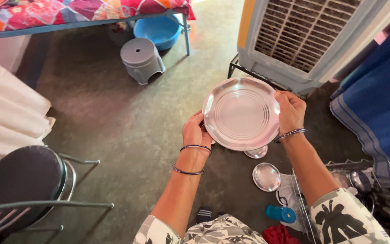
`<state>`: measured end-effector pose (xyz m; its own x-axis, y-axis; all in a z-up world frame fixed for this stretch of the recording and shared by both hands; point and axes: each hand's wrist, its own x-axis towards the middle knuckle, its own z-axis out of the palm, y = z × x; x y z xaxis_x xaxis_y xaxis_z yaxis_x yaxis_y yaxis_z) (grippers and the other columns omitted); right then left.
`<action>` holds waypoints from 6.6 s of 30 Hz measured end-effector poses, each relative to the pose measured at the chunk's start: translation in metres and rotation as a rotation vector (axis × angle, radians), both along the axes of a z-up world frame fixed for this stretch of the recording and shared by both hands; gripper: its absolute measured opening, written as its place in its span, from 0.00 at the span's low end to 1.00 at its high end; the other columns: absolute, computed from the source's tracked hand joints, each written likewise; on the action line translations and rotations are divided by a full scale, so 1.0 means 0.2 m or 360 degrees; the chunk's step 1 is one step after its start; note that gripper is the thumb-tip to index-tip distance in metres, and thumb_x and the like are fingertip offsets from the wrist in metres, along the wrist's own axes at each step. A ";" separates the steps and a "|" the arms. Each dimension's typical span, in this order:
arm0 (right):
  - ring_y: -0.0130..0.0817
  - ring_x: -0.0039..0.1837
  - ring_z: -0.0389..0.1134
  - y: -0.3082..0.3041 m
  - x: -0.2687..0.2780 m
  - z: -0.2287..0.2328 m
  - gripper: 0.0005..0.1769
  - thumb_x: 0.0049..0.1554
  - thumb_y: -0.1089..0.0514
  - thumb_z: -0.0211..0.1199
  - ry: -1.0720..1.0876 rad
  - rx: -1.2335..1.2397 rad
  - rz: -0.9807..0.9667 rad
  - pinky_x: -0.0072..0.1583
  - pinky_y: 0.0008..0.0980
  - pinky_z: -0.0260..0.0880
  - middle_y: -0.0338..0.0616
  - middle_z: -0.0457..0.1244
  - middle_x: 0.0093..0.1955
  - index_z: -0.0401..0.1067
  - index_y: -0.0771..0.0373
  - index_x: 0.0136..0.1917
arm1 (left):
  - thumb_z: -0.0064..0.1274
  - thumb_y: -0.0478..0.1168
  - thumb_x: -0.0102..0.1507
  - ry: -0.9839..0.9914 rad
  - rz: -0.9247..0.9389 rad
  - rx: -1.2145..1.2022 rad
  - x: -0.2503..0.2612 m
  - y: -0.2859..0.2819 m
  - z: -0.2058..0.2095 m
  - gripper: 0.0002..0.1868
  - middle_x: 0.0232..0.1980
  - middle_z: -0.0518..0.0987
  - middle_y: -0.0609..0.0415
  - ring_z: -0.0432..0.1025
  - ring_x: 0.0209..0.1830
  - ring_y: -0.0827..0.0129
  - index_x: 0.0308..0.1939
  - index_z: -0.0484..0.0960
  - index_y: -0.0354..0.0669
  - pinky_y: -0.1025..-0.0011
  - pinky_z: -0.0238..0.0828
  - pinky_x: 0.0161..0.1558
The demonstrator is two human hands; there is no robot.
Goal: The person places several metal plates and cups on a small table covered with a patterned cloth. They pick up items from the floor, arrange them on the table, and adjust their positions to form a simple table setting.
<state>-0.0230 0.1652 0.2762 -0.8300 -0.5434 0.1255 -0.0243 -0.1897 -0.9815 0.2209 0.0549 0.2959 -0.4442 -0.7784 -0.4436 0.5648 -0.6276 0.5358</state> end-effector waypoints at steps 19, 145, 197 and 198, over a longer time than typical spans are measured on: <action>0.15 0.41 0.58 -0.47 0.42 0.12 0.09 0.63 0.58 0.63 0.0021 -0.0090 0.0341 0.44 0.20 0.58 0.28 0.63 0.40 0.78 0.67 0.48 | 0.42 0.32 0.66 0.0223 0.0302 -0.0058 0.46 -0.32 -0.02 0.18 0.51 0.81 0.42 0.77 0.50 0.60 0.57 0.76 0.25 0.65 0.77 0.53; 0.19 0.33 0.60 -5.67 3.99 0.24 0.12 0.62 0.55 0.62 0.0248 0.0372 0.2004 0.35 0.22 0.58 0.33 0.65 0.35 0.79 0.65 0.51 | 0.39 0.31 0.67 0.0332 0.2047 -0.0127 3.78 -4.37 -0.16 0.17 0.56 0.79 0.41 0.76 0.55 0.59 0.57 0.77 0.26 0.63 0.76 0.58; 0.22 0.37 0.68 -7.55 5.96 -0.11 0.12 0.59 0.55 0.63 0.0142 0.0709 0.2282 0.38 0.27 0.72 0.35 0.66 0.37 0.78 0.62 0.53 | 0.46 0.33 0.61 -0.0307 0.2069 0.0297 5.55 -6.04 -0.59 0.23 0.46 0.81 0.62 0.69 0.38 0.77 0.58 0.84 0.48 0.74 0.61 0.32; 0.23 0.37 0.68 -7.58 5.98 -0.11 0.12 0.59 0.55 0.63 0.0140 0.0713 0.2293 0.38 0.27 0.73 0.35 0.66 0.37 0.78 0.62 0.54 | 0.46 0.32 0.60 -0.0322 0.2077 0.0333 5.57 -6.07 -0.60 0.23 0.46 0.82 0.62 0.70 0.38 0.78 0.58 0.84 0.48 0.75 0.61 0.32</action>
